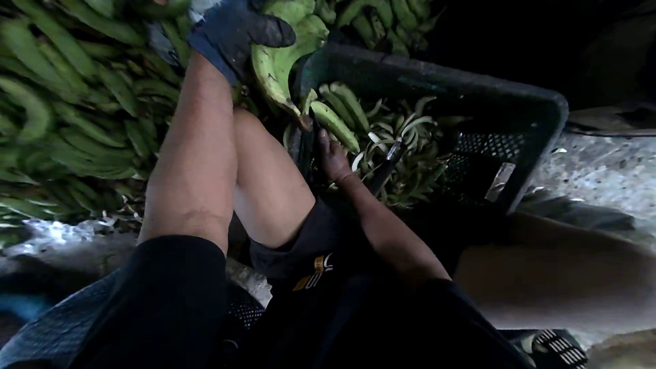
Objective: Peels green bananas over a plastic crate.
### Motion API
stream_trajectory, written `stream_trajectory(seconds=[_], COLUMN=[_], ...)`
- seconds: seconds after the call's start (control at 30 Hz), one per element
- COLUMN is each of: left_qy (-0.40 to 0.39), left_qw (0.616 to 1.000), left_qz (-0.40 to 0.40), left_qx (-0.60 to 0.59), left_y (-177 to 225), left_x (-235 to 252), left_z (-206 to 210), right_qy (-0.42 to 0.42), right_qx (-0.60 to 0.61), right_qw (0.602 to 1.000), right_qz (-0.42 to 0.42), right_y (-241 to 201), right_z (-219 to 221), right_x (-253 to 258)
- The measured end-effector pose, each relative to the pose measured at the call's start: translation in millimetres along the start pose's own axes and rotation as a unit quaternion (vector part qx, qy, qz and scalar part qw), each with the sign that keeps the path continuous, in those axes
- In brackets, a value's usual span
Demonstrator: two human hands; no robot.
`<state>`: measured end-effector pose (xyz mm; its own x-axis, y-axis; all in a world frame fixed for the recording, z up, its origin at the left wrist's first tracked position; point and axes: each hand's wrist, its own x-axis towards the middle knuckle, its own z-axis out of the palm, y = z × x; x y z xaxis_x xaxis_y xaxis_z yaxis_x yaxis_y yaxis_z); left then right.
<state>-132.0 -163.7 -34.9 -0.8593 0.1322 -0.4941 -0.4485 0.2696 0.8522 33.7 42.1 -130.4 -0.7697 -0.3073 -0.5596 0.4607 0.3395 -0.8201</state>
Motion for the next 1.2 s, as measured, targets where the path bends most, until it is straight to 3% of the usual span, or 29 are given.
stream_trajectory(seconds=[0.23, 0.33, 0.47, 0.6, 0.67, 0.73, 0.83, 0.93, 1.2], left_qy=[-0.026, 0.026, 0.035, 0.056, 0.103, 0.131, 0.08, 0.07, 0.094], left_qw=[0.999, 0.999, 0.995, 0.993, 0.991, 0.989, 0.993, 0.993, 0.993], left_qz=[0.021, -0.006, 0.024, 0.025, 0.013, 0.007, 0.031, 0.031, 0.031], left_qx=[-0.037, -0.034, -0.088, -0.102, -0.078, -0.069, -0.083, -0.085, -0.062], left_y=[11, 9, 9, 6, 13, 17, 8, 9, 10], left_x=[-9, -24, -18, -25, -33, -36, -28, -27, -29], left_z=[8, 18, 16, 21, 30, 36, 25, 26, 31], right_qy=[-0.012, -0.031, 0.006, -0.022, -0.046, -0.048, -0.023, -0.005, -0.101], right_qx=[0.041, 0.113, 0.265, 0.307, 0.322, 0.31, 0.204, 0.192, 0.145], right_qw=[0.999, 0.993, 0.964, 0.949, 0.943, 0.946, 0.976, 0.979, 0.979], right_qz=[-0.009, 0.01, 0.017, 0.066, 0.071, 0.08, 0.079, 0.066, 0.103], right_y=[10, 14, 15, 5, 0, -1, -2, -10, 30], right_z=[6, 10, 9, 7, 13, 19, 18, 26, 19], right_x=[-11, -26, -24, -19, -18, -17, -17, -20, -44])
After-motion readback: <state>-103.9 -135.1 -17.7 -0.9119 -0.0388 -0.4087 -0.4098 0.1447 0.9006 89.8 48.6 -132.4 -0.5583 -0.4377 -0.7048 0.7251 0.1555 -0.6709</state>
